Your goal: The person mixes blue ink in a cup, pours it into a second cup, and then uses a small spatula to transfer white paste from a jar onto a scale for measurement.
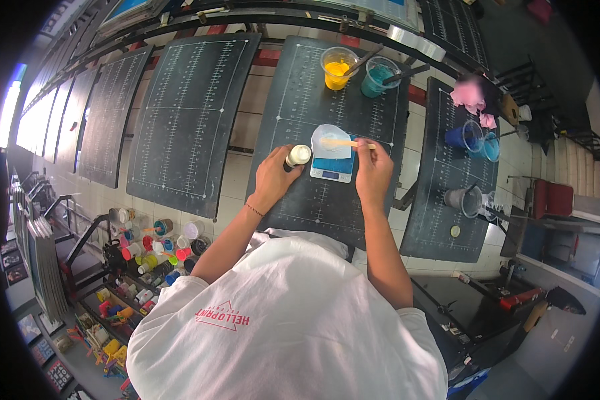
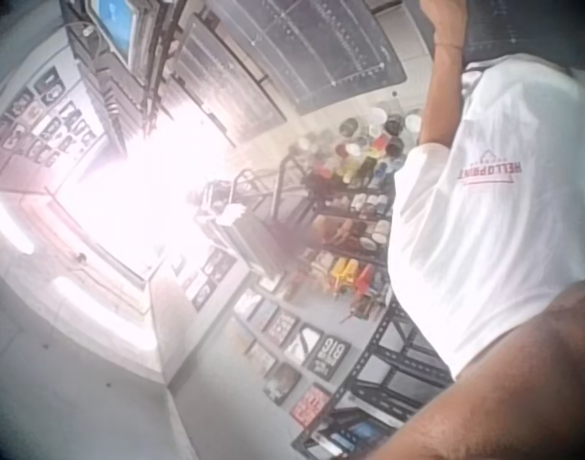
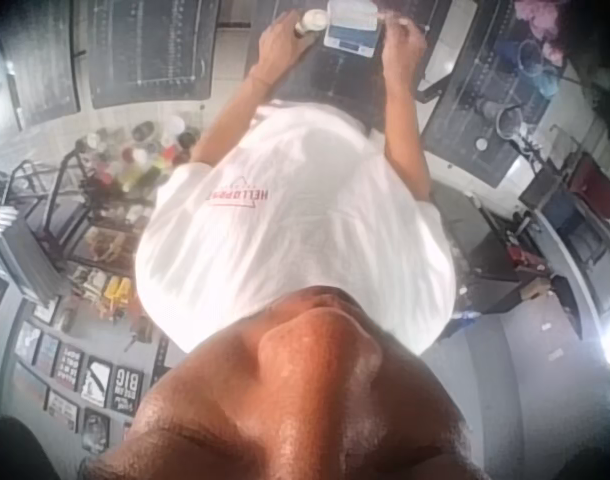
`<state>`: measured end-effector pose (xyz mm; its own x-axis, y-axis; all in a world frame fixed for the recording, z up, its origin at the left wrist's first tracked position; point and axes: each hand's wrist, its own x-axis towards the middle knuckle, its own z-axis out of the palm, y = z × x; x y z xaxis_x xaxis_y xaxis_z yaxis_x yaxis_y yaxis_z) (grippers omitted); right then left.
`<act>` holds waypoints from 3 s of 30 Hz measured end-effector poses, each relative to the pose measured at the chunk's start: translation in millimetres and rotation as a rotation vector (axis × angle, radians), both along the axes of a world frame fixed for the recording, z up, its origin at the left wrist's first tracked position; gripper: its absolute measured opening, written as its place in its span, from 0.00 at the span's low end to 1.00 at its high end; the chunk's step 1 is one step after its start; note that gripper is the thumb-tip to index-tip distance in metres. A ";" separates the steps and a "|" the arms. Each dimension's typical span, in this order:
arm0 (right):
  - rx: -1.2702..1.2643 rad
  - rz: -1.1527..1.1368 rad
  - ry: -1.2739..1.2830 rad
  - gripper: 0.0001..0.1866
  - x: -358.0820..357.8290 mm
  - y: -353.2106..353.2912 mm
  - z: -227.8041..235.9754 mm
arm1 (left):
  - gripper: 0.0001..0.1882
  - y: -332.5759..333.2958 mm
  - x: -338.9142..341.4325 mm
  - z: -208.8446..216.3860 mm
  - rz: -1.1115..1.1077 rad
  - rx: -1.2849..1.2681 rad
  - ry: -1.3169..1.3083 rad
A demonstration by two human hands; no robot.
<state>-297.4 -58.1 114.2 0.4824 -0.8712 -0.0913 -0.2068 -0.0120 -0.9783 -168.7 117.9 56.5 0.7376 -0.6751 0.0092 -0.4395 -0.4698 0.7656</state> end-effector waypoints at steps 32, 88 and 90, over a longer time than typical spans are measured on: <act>-0.035 0.266 0.055 0.15 7.8 19.8 -21.3 | 0.23 -2.3 -2.3 9.9 -0.034 0.018 0.017; -0.093 0.249 0.144 0.15 6.8 16.4 -9.7 | 0.24 -1.4 -3.1 6.2 -0.030 -0.004 0.004; -0.047 0.229 0.130 0.15 4.9 13.0 -13.1 | 0.24 -1.3 -3.1 5.4 -0.022 0.009 0.010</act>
